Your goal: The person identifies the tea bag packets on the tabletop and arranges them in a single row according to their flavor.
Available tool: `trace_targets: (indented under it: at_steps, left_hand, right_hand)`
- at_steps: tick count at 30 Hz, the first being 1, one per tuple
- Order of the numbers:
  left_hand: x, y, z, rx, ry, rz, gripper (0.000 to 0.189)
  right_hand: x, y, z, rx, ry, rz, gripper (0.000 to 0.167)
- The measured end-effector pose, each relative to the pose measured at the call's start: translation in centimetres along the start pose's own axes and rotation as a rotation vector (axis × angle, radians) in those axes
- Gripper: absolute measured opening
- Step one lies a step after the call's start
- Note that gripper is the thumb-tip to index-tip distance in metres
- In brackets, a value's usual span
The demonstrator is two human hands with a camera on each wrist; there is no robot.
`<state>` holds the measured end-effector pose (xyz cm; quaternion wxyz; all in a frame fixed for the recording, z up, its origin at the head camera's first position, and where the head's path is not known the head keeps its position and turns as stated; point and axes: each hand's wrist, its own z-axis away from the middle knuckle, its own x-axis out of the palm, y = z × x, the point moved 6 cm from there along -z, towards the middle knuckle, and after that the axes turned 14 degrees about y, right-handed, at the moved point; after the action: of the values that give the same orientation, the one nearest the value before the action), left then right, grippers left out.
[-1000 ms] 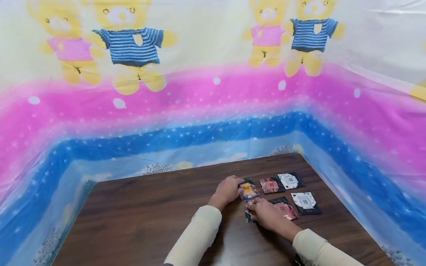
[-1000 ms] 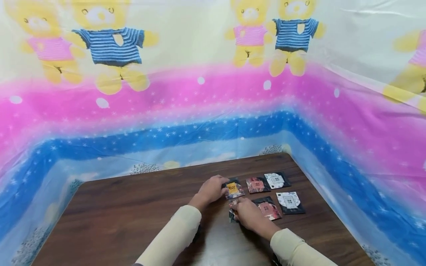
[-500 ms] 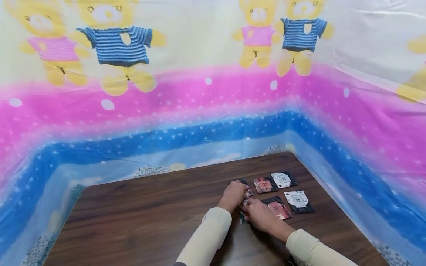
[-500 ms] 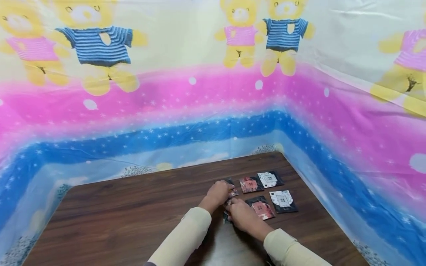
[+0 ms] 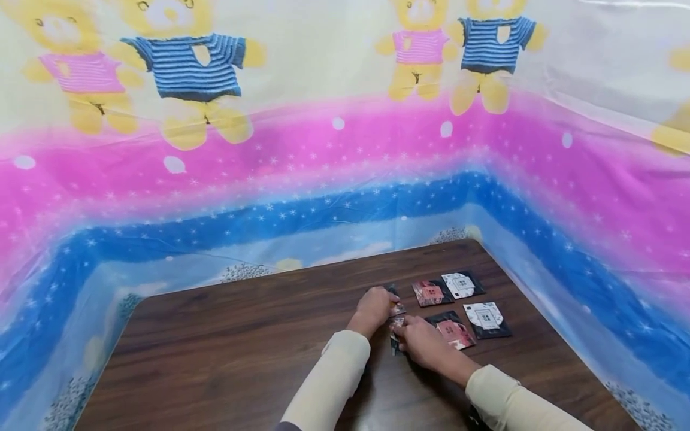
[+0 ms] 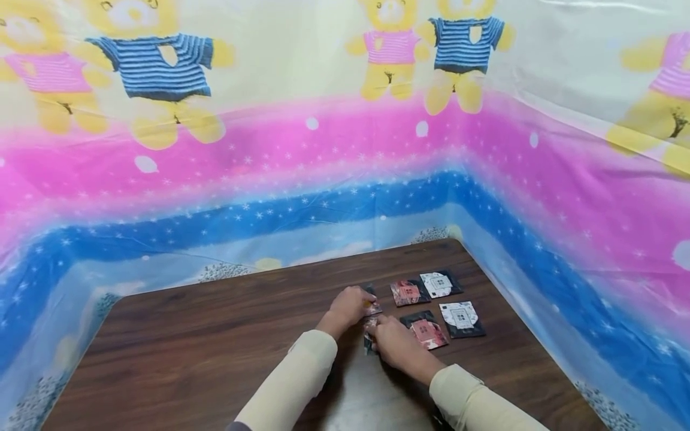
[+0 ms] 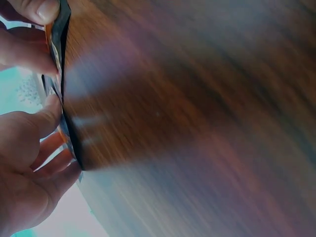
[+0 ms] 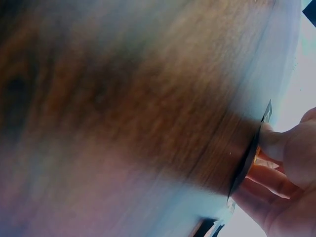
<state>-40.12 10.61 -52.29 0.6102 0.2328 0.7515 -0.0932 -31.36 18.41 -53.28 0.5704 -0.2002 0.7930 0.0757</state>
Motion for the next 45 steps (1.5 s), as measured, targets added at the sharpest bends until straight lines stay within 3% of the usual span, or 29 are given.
trace_targets:
  at_steps: [8, 22, 30, 45]
  left_hand:
    - [0.0, -1.8, 0.7, -0.016, 0.013, 0.005, 0.028]
    - [-1.3, -5.3, 2.3, -0.065, 0.059, 0.052, 0.023]
    - [-2.0, -7.0, 3.0, -0.091, 0.076, 0.062, 0.023]
    - [-3.1, -10.9, 4.8, -0.160, 0.098, 0.101, 0.023]
  right_hand:
    - [0.2, -0.2, -0.1, 0.056, -0.057, 0.004, 0.036]
    - [0.1, -0.5, 0.0, 0.069, -0.038, 0.004, 0.035]
    - [0.2, -0.3, -0.2, 0.103, -0.079, -0.010, 0.038]
    - [0.3, -0.2, -0.3, 0.107, -0.081, 0.010, 0.038]
